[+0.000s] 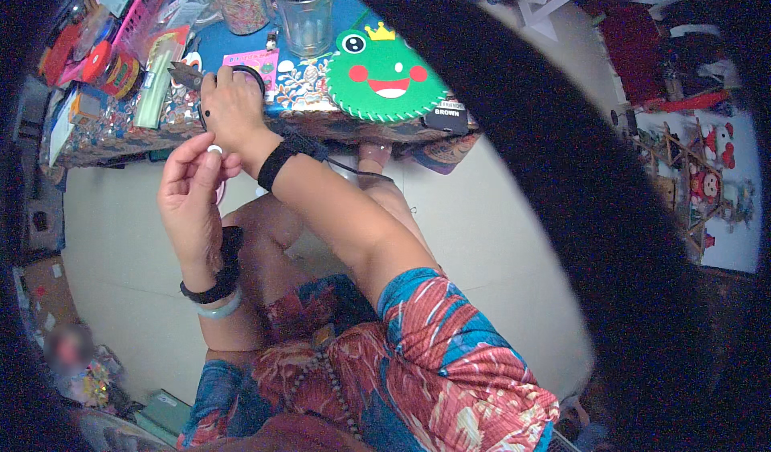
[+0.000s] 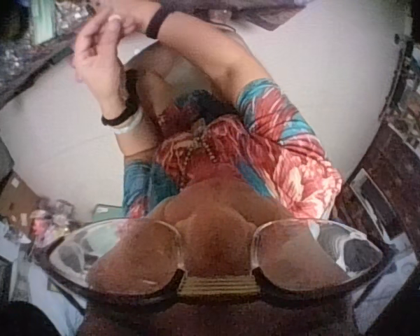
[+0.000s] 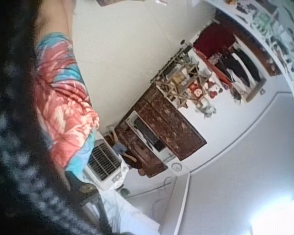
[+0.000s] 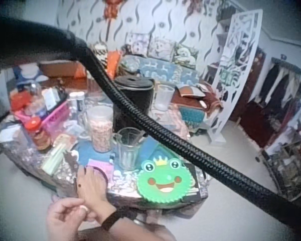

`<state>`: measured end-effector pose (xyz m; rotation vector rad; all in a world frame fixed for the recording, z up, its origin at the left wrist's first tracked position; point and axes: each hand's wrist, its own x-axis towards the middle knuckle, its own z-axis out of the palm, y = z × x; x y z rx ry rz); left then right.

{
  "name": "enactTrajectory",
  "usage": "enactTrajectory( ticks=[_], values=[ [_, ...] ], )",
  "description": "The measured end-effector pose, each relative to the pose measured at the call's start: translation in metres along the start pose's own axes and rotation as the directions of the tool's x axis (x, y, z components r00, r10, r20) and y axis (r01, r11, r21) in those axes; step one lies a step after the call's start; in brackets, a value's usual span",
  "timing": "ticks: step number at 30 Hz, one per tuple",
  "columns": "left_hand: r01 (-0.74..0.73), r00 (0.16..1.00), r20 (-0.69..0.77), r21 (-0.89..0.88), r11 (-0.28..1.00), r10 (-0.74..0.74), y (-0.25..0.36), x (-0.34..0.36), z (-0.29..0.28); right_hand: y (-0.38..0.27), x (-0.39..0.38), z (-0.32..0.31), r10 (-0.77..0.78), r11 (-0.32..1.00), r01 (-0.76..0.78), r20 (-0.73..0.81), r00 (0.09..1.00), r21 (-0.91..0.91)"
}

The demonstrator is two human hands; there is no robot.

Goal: The person assembles a frog-themed felt bag by peeling backing from adhesive pieces, attaching them to the green felt face, and trimming the edges of a green strap with scissors.

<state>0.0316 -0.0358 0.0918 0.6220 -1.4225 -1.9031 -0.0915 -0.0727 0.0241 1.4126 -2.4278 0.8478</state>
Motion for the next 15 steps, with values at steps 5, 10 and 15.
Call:
enactTrajectory(
  ticks=[5, 10, 15],
  values=[
    [-0.054, 0.998, -0.010, 0.019, 0.998, 0.054, -0.015, 0.017, -0.010, -0.003, 0.002, 0.014, -0.047, 0.999, 0.043, -0.114, 0.992, -0.032],
    [-0.018, 1.000, -0.018, -0.003, 1.000, 0.018, -0.030, 0.020, -0.004, 0.027, -0.015, -0.024, -0.063, 0.969, 0.100, -0.168, 0.984, 0.224],
    [0.014, 1.000, 0.017, 0.030, 0.999, -0.014, -0.037, 0.016, 0.000, 0.045, -0.045, -0.104, 0.151, 0.553, -0.420, 0.409, 0.900, 0.720]
  ],
)
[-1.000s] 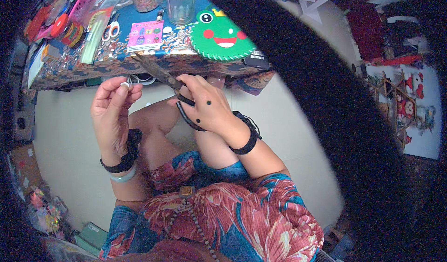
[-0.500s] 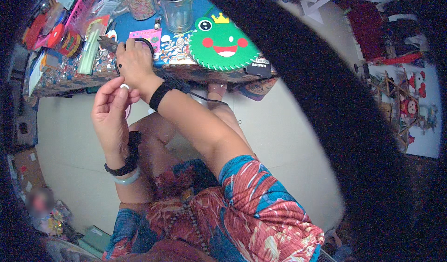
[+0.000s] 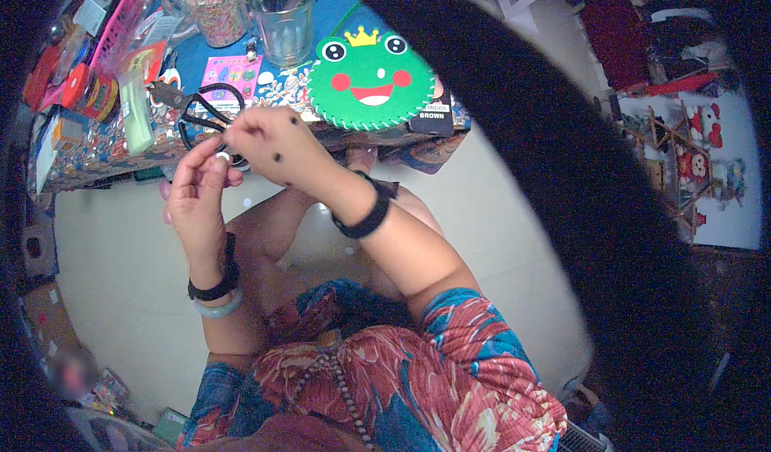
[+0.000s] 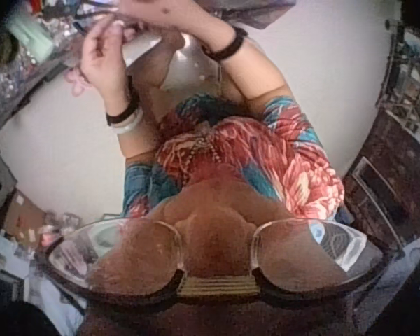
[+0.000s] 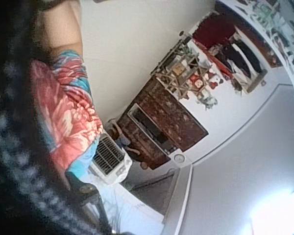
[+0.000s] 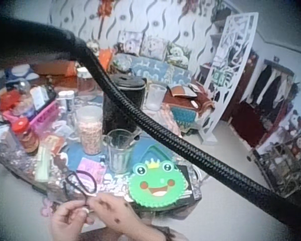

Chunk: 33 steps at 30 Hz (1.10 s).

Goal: The person assembles a frog-themed felt bag by peeling backing from adhesive pieces, attaching them to the green felt face, and trimming the edges of a green strap with scissors.

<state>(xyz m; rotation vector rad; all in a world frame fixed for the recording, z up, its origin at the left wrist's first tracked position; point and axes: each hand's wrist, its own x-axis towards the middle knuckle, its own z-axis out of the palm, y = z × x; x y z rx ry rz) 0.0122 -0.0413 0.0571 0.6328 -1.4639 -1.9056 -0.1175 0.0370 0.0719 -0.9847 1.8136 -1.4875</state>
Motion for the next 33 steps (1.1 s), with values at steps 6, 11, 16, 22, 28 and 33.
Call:
enactTrajectory(
  ticks=[6, 11, 16, 22, 28, 33],
  values=[
    [0.032, 0.998, 0.054, 0.019, 0.999, -0.033, -0.005, -0.009, 0.014, 0.006, -0.030, -0.010, 0.154, 0.935, -0.165, 0.058, 0.986, 0.314],
    [0.062, 0.995, 0.070, 0.034, 0.997, -0.065, -0.003, -0.010, 0.019, 0.013, -0.029, -0.023, 0.188, 0.867, -0.255, 0.192, 0.963, 0.429],
    [0.081, 0.993, 0.082, 0.031, 0.996, -0.084, -0.007, -0.015, 0.032, 0.020, -0.038, -0.035, 0.196, 0.814, -0.278, 0.210, 0.958, 0.510],
    [0.082, 0.983, 0.165, 0.005, 0.997, -0.081, -0.005, -0.017, 0.038, 0.016, -0.044, -0.049, 0.215, 0.768, -0.329, 0.263, 0.941, 0.549],
    [0.141, 0.979, 0.142, 0.056, 0.988, -0.148, 0.004, -0.016, 0.035, 0.010, -0.045, -0.049, 0.195, 0.758, -0.337, 0.298, 0.934, 0.558],
    [0.190, 0.972, 0.152, -0.062, 0.980, -0.179, -0.002, -0.013, 0.044, 0.020, -0.048, -0.051, 0.210, 0.743, -0.309, 0.232, 0.950, 0.594]
  ],
)
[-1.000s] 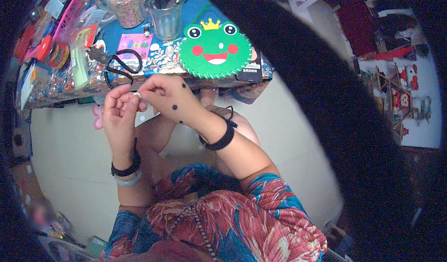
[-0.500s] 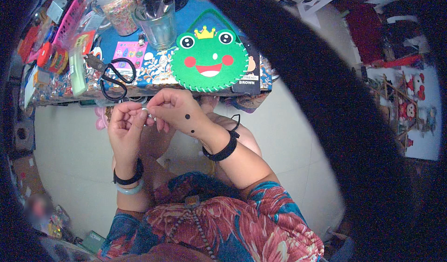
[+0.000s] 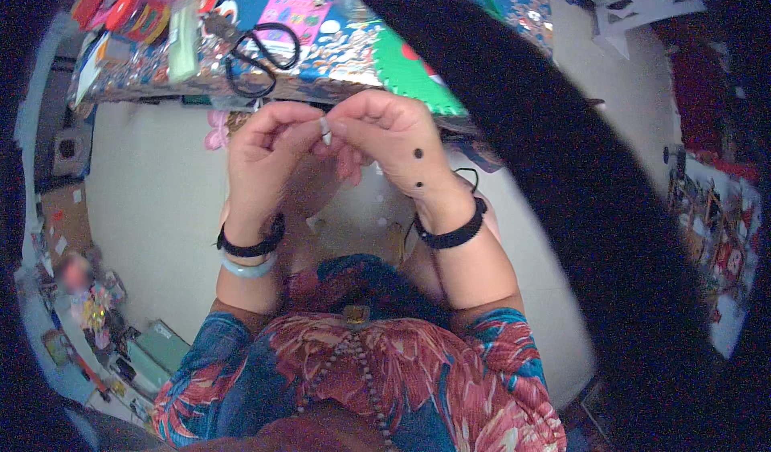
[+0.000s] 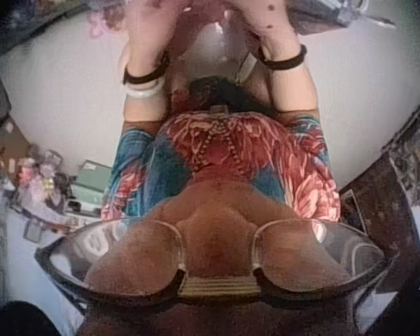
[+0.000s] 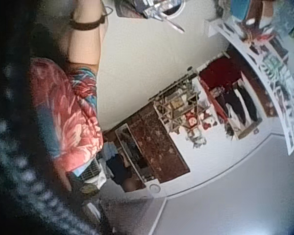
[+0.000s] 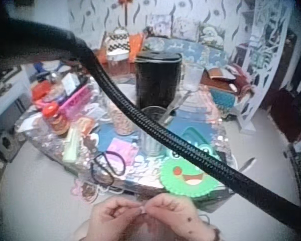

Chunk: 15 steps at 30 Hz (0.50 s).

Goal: The person assembles a frog-themed felt bag by peeling backing from adhesive pieces, attaching them to the green felt face, and trimming the edges of a green strap with scissors.

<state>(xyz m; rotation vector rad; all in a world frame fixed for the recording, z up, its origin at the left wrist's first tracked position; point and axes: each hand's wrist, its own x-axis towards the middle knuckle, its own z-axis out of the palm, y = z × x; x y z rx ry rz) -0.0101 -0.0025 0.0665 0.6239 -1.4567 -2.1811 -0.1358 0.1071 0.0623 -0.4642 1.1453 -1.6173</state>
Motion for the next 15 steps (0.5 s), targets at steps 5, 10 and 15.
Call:
enactTrajectory(
  ticks=[5, 10, 15],
  values=[
    [-0.014, 0.999, 0.042, -0.015, 1.000, 0.015, 0.000, 0.000, -0.005, 0.003, 0.002, 0.003, -0.073, 0.997, 0.072, 0.031, 0.997, 0.010],
    [-0.148, 0.989, 0.009, 0.213, 0.966, 0.149, -0.006, -0.003, -0.008, 0.008, 0.001, 0.013, -0.173, 0.978, 0.167, -0.037, 0.984, -0.127],
    [-0.310, 0.950, 0.062, 0.329, 0.892, 0.307, -0.006, -0.005, -0.008, 0.013, 0.001, 0.015, -0.233, 0.963, 0.224, -0.051, 0.971, -0.149]
  ],
)
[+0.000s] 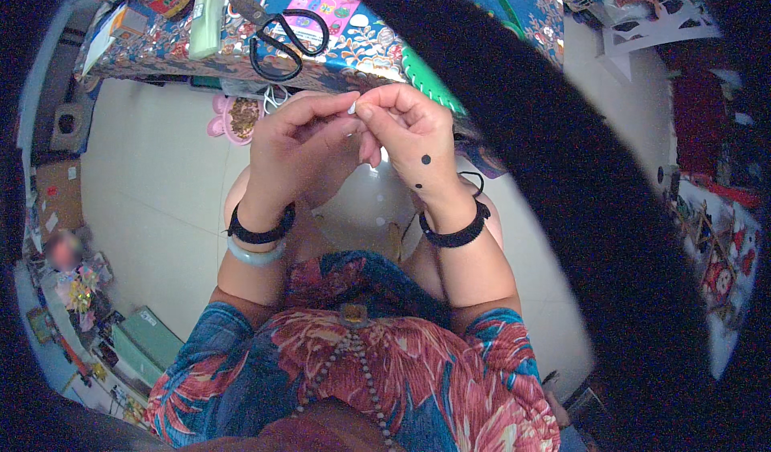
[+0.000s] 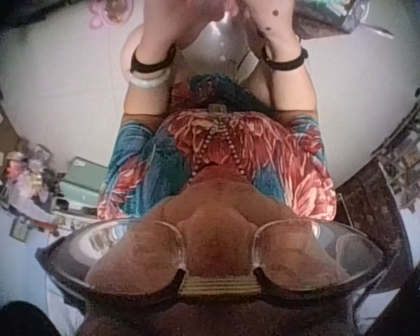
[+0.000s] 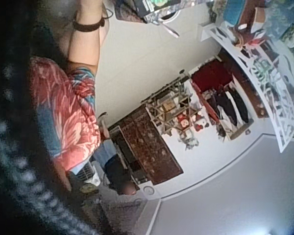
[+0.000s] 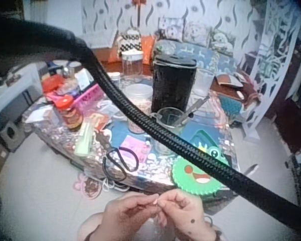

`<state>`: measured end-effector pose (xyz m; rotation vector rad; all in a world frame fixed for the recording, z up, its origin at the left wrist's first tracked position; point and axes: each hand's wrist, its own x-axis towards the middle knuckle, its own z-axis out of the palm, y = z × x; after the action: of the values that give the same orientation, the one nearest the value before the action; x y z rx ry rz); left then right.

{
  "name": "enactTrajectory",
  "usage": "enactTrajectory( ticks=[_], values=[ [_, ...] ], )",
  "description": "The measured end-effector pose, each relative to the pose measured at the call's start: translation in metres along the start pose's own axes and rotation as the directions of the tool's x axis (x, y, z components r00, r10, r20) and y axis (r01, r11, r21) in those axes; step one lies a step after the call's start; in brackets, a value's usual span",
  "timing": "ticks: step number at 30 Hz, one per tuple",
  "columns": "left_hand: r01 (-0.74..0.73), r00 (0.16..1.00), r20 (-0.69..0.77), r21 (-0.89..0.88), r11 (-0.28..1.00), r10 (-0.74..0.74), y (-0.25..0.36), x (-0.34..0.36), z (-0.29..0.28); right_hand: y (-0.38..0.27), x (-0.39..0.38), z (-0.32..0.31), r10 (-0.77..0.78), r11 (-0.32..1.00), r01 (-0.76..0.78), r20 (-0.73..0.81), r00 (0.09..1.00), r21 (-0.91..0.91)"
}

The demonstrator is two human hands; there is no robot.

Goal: The person assembles a frog-themed felt bag by peeling backing from adhesive pieces, attaching them to the green felt face, and trimming the edges of a green strap with scissors.

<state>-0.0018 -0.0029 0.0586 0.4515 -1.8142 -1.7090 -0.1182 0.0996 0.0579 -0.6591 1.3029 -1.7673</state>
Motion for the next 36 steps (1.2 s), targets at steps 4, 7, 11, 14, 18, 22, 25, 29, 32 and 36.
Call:
enactTrajectory(
  ticks=[4, 7, 11, 14, 18, 22, 25, 29, 32, 36],
  values=[
    [0.010, 1.000, 0.014, 0.070, 0.998, -0.011, -0.003, 0.003, -0.006, 0.004, -0.001, 0.003, -0.008, 1.000, 0.008, -0.008, 1.000, 0.012],
    [-0.008, 1.000, -0.010, 0.070, 0.997, 0.008, -0.003, 0.001, -0.005, 0.007, -0.001, 0.004, -0.010, 1.000, 0.010, -0.008, 1.000, 0.026],
    [-0.018, 0.999, -0.031, 0.082, 0.996, 0.021, -0.003, 0.000, -0.005, 0.008, -0.001, 0.006, -0.009, 1.000, 0.009, -0.013, 1.000, 0.028],
    [-0.048, 0.998, -0.029, 0.107, 0.993, 0.052, -0.001, 0.002, -0.003, 0.007, -0.001, 0.004, -0.008, 1.000, 0.009, -0.018, 1.000, 0.014],
    [-0.065, 0.997, -0.023, 0.145, 0.987, 0.069, 0.000, 0.002, 0.001, 0.005, -0.005, 0.002, 0.025, 0.999, -0.024, -0.054, 0.998, 0.023],
    [-0.059, 0.998, -0.016, 0.203, 0.977, 0.064, -0.001, 0.001, 0.003, 0.001, -0.006, 0.006, 0.073, 0.997, -0.076, -0.113, 0.991, -0.028],
    [-0.064, 0.995, -0.055, 0.211, 0.975, 0.078, 0.000, 0.001, 0.009, 0.000, -0.006, 0.003, 0.101, 0.992, -0.108, -0.109, 0.989, -0.064],
    [0.009, 0.999, -0.032, 0.172, 0.985, -0.004, -0.003, 0.000, 0.009, -0.003, -0.007, 0.001, 0.119, 0.992, -0.123, -0.102, 0.988, -0.039],
    [0.099, 0.994, -0.053, 0.039, 0.994, -0.097, -0.009, -0.001, 0.006, -0.004, -0.006, -0.003, 0.129, 0.988, -0.134, -0.066, 0.989, -0.077],
    [0.118, 0.952, -0.266, -0.128, 0.985, -0.148, -0.002, 0.006, -0.016, -0.018, -0.004, -0.010, 0.271, 0.877, -0.215, 0.074, 0.960, -0.430]
  ],
)
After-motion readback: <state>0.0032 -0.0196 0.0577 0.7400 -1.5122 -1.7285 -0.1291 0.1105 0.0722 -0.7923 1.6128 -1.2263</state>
